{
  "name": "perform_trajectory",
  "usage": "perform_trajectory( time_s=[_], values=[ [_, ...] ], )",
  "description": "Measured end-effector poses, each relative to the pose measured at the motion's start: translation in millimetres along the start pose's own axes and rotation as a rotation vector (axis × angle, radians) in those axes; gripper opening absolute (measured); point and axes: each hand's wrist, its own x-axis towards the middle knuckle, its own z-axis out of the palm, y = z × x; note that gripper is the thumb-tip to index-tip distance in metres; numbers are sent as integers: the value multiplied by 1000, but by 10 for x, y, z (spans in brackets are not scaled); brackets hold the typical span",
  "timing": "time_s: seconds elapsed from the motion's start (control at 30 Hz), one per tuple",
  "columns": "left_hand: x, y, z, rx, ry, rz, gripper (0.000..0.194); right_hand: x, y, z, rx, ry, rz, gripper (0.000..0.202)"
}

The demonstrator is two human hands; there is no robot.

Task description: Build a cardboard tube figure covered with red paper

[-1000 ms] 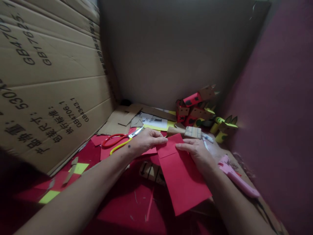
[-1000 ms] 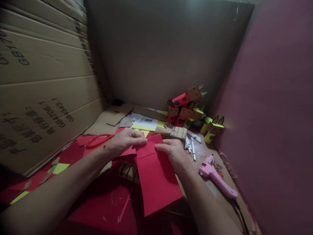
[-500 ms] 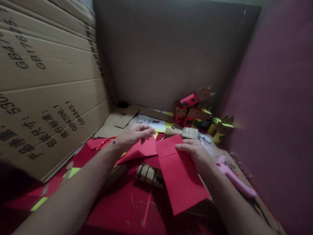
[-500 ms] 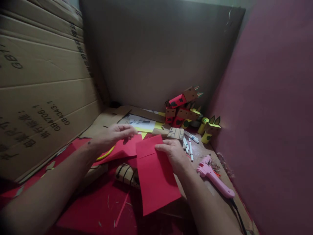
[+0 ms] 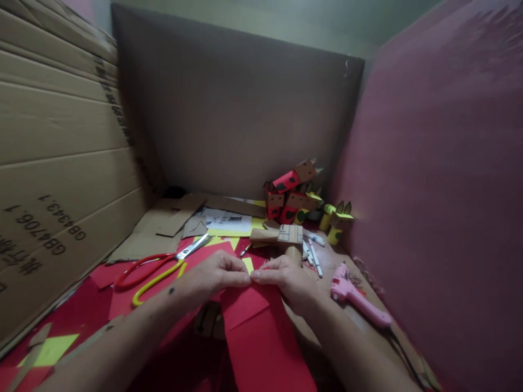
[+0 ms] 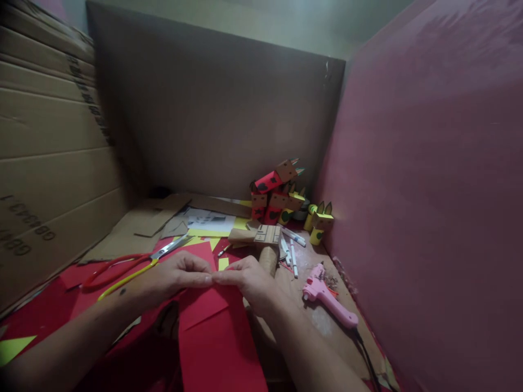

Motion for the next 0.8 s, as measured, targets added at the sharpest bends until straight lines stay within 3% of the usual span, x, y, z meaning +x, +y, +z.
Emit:
perform_trajectory(
  time_s=[0.1,0.27,0.37,0.47,0.57,0.63,0.8],
  values=[
    [-2,-8,-62,-34,-13,-11,27,11,-5,0,31,-5,-71,27],
    [-31,-14,-335,56,-51,66,23,-6,-131,-111,156,95,-80,26],
    [-43,7,-414,36,134,143,22,-10,-187,-177,221,169,-117,24],
    [-51,43,-305,13,255,228,23,1,-166,-161,231,183,-107,23],
    [-36,42,-89,26,136,191,31,7,-116,-91,225,161,-81,21],
    [-9,6,27,-58,136,143,29,0,-105,-64,252,141,-85,20],
    [80,-110,62,-380,391,197,37,-39,-136,-140,388,-153,6,52]
  ],
)
